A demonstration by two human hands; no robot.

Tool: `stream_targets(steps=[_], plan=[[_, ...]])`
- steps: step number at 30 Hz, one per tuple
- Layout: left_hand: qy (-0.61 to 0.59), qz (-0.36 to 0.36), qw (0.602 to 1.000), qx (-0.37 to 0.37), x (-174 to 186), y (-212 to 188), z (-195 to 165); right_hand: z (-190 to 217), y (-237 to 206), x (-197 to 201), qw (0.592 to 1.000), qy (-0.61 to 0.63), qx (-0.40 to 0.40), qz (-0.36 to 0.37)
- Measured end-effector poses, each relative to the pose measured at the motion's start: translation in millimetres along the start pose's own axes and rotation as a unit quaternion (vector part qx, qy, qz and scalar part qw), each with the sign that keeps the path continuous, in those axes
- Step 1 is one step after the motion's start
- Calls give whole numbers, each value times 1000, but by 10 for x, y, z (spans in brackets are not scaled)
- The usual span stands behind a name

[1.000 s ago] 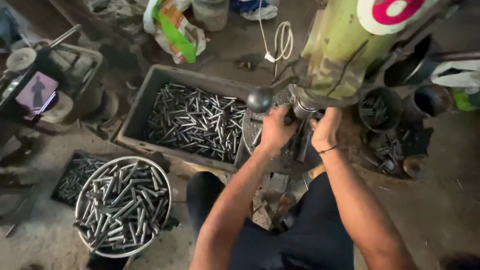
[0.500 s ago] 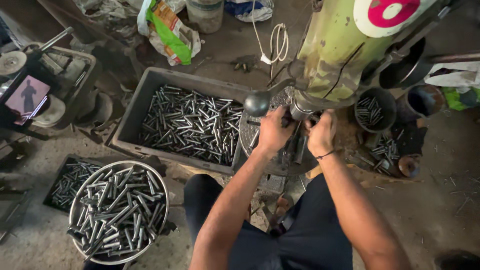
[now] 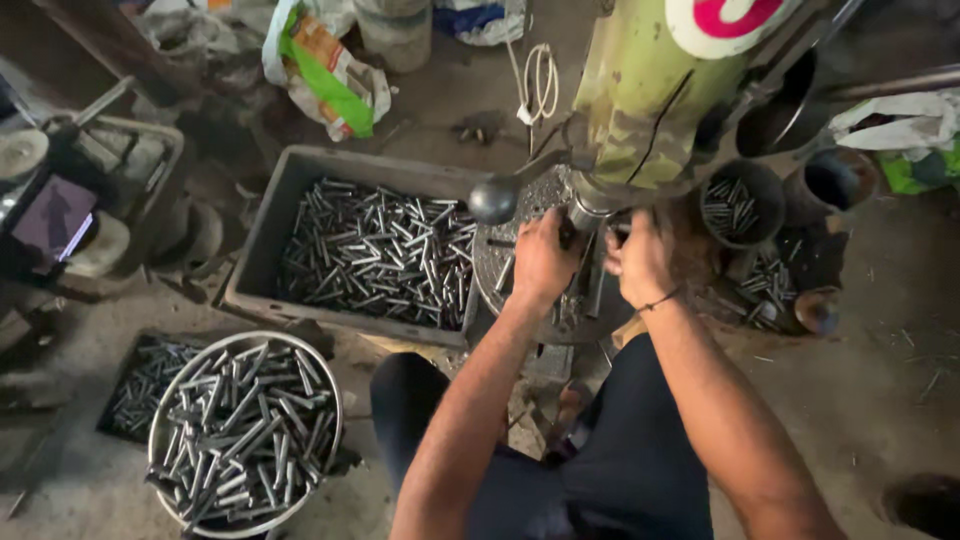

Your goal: The person repeatedly picks up metal rods from a bin, positions them under a drill press, and operates the machine to drill holes. The person then removes the rods and places them into a container.

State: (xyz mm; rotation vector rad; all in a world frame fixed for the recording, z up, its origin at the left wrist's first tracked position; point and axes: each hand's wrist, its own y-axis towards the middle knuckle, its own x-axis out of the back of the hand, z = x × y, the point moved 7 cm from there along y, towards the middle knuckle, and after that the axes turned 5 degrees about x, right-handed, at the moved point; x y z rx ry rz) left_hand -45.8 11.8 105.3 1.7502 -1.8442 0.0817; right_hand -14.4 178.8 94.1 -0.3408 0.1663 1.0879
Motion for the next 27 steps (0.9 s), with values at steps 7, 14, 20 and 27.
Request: stream_targets(steps=[7, 14, 20, 27], plan=[[-82, -37, 996, 0, 73, 24, -78, -55, -73, 125, 997, 62, -40, 19], [-74, -28, 997, -7, 57, -22, -21, -97, -196, 170, 998, 63, -18, 19], [-56, -23, 998, -25, 16, -18, 10, -231, -190, 288, 996, 89, -24, -3], [-85, -22, 996, -4, 71, -11, -50, -271, -159, 378, 997, 81, -14, 2]])
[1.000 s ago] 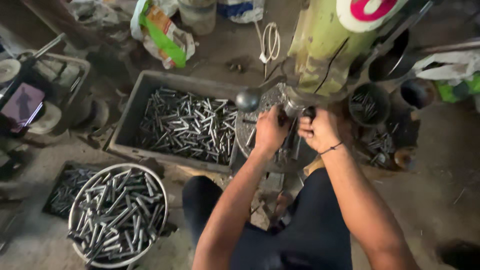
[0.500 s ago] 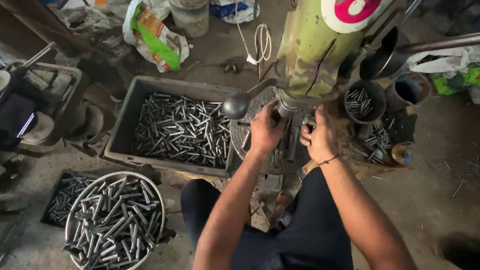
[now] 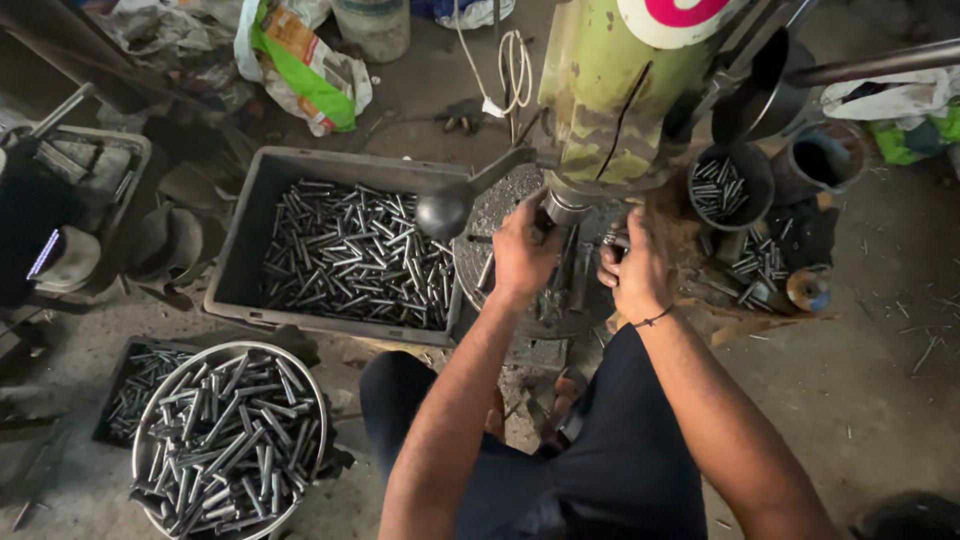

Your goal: The person repeatedly picks up metal rods from a bin, positions them under a drill press, and operates the machine to drill holes. The person then removes the rods and places them into a container.

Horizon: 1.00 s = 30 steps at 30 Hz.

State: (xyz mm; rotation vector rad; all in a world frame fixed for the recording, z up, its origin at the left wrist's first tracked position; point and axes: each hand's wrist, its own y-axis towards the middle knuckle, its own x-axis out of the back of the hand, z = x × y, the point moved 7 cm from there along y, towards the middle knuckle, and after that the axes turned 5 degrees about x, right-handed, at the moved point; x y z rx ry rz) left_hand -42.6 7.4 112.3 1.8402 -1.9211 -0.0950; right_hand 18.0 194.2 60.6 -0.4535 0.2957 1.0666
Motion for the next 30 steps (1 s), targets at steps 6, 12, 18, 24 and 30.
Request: stream_targets(steps=[6, 12, 18, 24, 30], plan=[[-9, -1, 1000, 9, 29, 0, -39, 65, -135, -50, 1000, -12, 23, 11], [-22, 19, 999, 36, 18, 10, -18, 214, -108, -144, 980, 25, 183, 79], [13, 11, 1000, -15, 33, 43, -158, 231, 132, -139, 914, -160, 362, 86], [22, 27, 999, 12, 15, 54, -135, 289, 122, -193, 643, -368, 665, 96], [70, 31, 997, -32, -10, 97, -54, 449, 393, -425, 662, -475, 502, 291]])
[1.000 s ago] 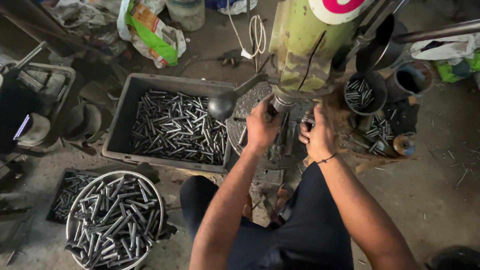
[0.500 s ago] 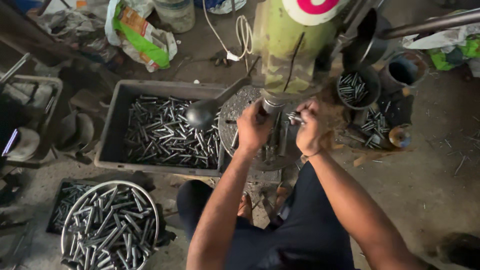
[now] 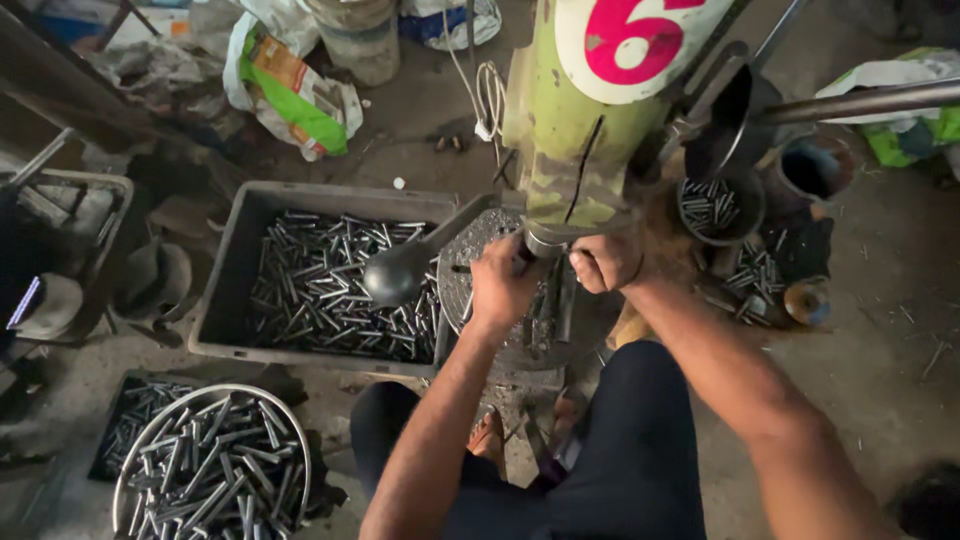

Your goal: The person repeatedly picks up metal rods from a bin, positions them under a drill press, and operates the machine to drill holes. The person then removes the rods and places them into a container.

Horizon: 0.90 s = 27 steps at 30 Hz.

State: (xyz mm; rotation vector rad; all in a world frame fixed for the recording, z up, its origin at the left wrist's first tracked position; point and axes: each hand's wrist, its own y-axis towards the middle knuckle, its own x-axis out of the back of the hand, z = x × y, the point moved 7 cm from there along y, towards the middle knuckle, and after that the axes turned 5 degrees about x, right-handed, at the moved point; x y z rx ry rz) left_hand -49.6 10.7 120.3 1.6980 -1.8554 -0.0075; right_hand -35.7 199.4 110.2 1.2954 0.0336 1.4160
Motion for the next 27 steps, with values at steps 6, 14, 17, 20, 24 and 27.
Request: stream_targets(steps=[6, 14, 17, 20, 24, 27], plan=[[7, -3, 1000, -29, -30, 13, 34, 33, -60, 43, 987, 34, 87, -131], [14, 11, 999, -41, -36, 65, 47, -412, -565, -410, 986, 75, -28, -143], [11, 16, 999, -38, -39, 76, 42, -307, -574, -305, 969, 92, 4, -228], [29, 17, 998, -46, -38, 80, 32, -118, -544, -215, 972, 0, 54, -230], [7, 3, 997, -73, -20, 61, 20, -336, -607, -341, 979, 96, -101, -149], [14, 6, 998, -59, -45, 55, 59, -309, -729, -327, 969, 41, -68, -234]])
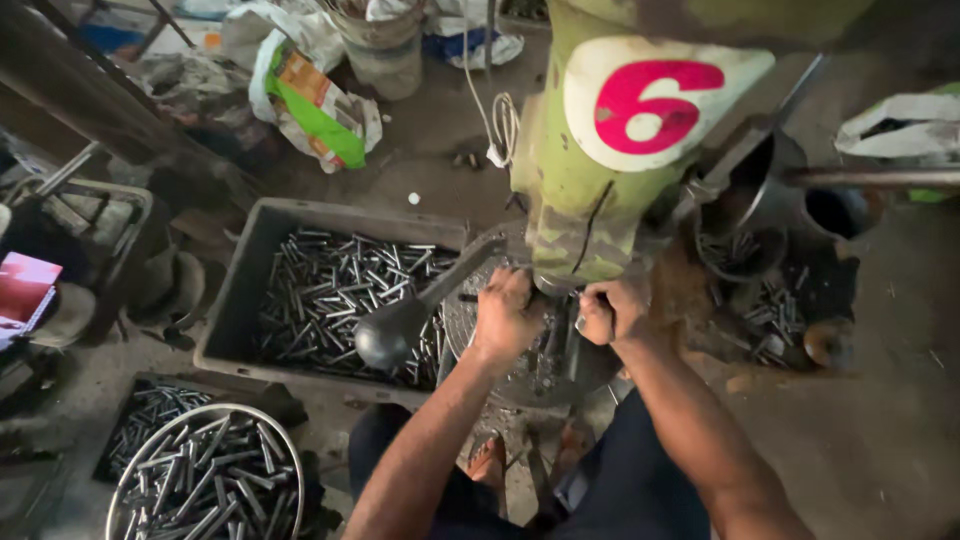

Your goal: The person repeatedly picks up metal rods from a bin, positions them under a drill press, and operates the machine to drill holes. The person then removes the rods and places them into a container.

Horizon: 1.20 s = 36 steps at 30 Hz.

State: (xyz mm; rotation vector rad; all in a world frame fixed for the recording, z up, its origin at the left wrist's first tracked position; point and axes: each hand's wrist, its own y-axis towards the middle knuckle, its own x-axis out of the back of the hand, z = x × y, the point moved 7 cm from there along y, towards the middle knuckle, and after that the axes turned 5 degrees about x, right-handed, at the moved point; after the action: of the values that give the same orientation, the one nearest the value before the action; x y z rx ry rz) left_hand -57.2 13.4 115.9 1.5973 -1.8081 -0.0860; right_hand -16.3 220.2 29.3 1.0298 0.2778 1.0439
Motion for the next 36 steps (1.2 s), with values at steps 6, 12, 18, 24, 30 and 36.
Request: stream_targets(steps=[6, 12, 18, 24, 30, 36], plan=[[26, 13, 999, 19, -3, 35, -21, 26, 57, -38, 999, -9, -14, -36], [-17, 15, 999, 44, 49, -12, -131, 514, 526, 26, 993, -31, 113, 20], [16, 23, 995, 96, 13, -76, -100, 770, 731, 135, 991, -25, 129, 7], [29, -43, 998, 34, 83, -102, -223, 599, 611, 415, 995, 54, -30, -76], [67, -52, 996, 35, 100, -138, -233, 690, 524, 438, 988, 124, -46, -74], [40, -59, 997, 38, 152, -156, -250, 326, 338, 161, 823, 400, -368, -166]])
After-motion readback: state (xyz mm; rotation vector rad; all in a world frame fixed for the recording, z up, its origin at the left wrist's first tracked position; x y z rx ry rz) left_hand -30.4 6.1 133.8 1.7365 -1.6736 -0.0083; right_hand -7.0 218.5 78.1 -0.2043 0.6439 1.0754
